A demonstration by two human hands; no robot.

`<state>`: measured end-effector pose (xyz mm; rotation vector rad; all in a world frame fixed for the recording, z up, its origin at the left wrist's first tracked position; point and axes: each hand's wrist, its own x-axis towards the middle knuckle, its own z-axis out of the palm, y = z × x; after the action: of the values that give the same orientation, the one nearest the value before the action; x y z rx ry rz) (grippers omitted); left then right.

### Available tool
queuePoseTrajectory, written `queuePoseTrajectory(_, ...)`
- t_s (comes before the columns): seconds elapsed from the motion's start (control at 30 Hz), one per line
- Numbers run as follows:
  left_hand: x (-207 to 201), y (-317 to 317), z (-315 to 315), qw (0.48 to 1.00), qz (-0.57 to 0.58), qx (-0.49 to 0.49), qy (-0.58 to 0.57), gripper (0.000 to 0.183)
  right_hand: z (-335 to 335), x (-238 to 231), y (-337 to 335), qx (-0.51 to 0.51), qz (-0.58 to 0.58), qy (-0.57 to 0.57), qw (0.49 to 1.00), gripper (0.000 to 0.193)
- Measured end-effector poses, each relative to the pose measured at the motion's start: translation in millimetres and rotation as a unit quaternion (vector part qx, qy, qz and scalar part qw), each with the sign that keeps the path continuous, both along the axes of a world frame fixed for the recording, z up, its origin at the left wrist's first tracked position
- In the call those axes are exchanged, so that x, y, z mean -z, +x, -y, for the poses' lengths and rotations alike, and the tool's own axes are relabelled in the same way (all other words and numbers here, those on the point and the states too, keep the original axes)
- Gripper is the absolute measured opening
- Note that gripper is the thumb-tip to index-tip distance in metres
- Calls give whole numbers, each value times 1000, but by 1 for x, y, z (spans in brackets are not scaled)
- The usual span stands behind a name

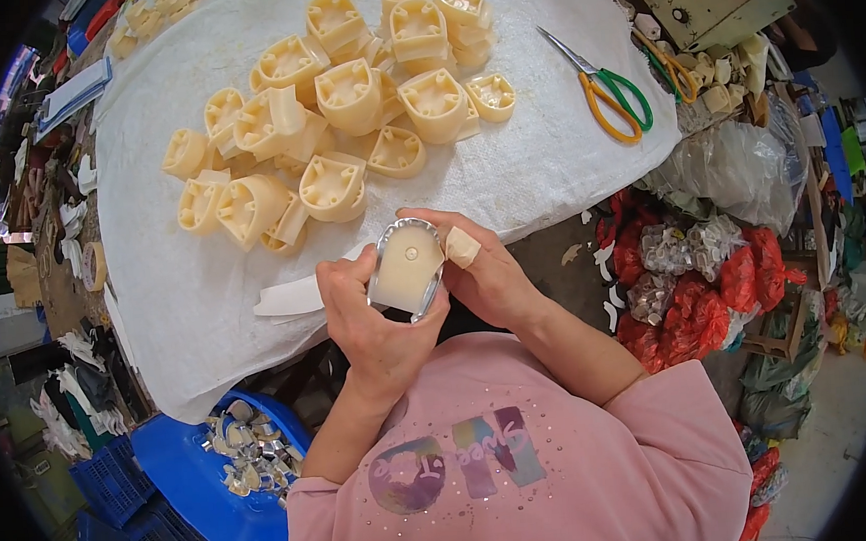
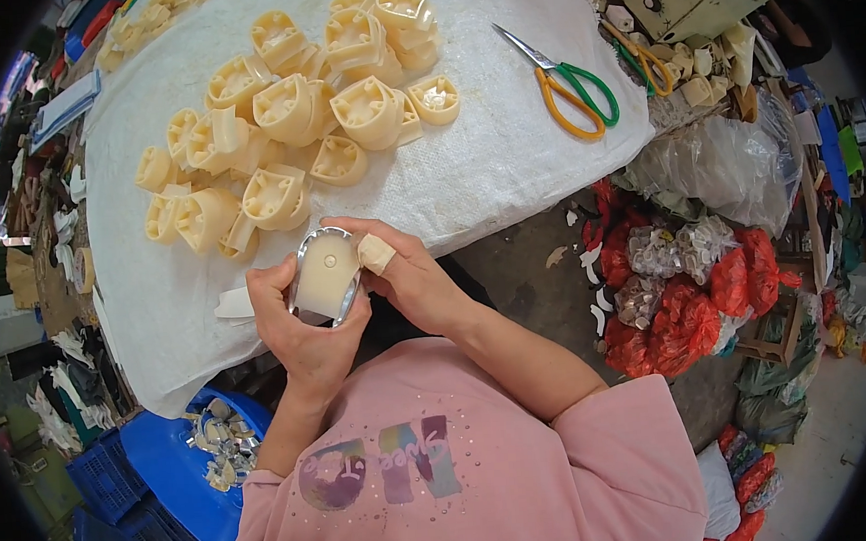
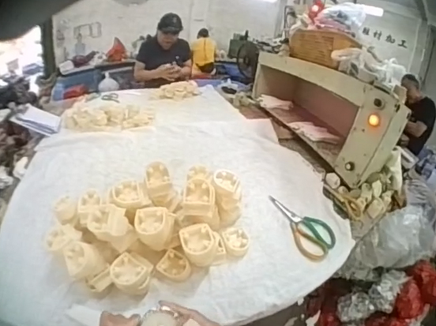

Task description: Trim and assemble shoe components using scissors and adhesive strips.

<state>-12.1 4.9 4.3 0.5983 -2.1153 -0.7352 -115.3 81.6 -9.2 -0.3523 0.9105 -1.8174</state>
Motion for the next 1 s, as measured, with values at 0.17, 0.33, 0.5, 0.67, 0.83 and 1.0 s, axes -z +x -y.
queuePoseTrajectory(0.17, 4, -6, -1, 999, 4, -31, -26, 60, -4, -4, 5, 13, -292, 92, 952, 37)
queuePoseTrajectory(0.33, 6, -3, -1, 999, -13, -24, -36, 58, -2, -3, 20, 39, -333, 65, 940, 45)
queuePoseTrajectory(0.5, 1, -3, 4, 999, 4, -10, -46, 66, -3, -5, 10, -10, -207, 71, 976, 45)
queuePoseTrajectory(0.67, 4, 0, 8, 999, 25, 28, -30, 69, -7, 9, -2, -25, -5, 23, 999, 41)
queuePoseTrajectory(0.83, 3, -1, 13, 999, 17, 46, -20, 63, -3, 10, 3, 40, -232, 96, 967, 33)
queuePoseTrajectory(1.0, 2, 2, 10, 999, 7, 42, -26, 53, -6, 17, 6, 61, -209, 86, 972, 32)
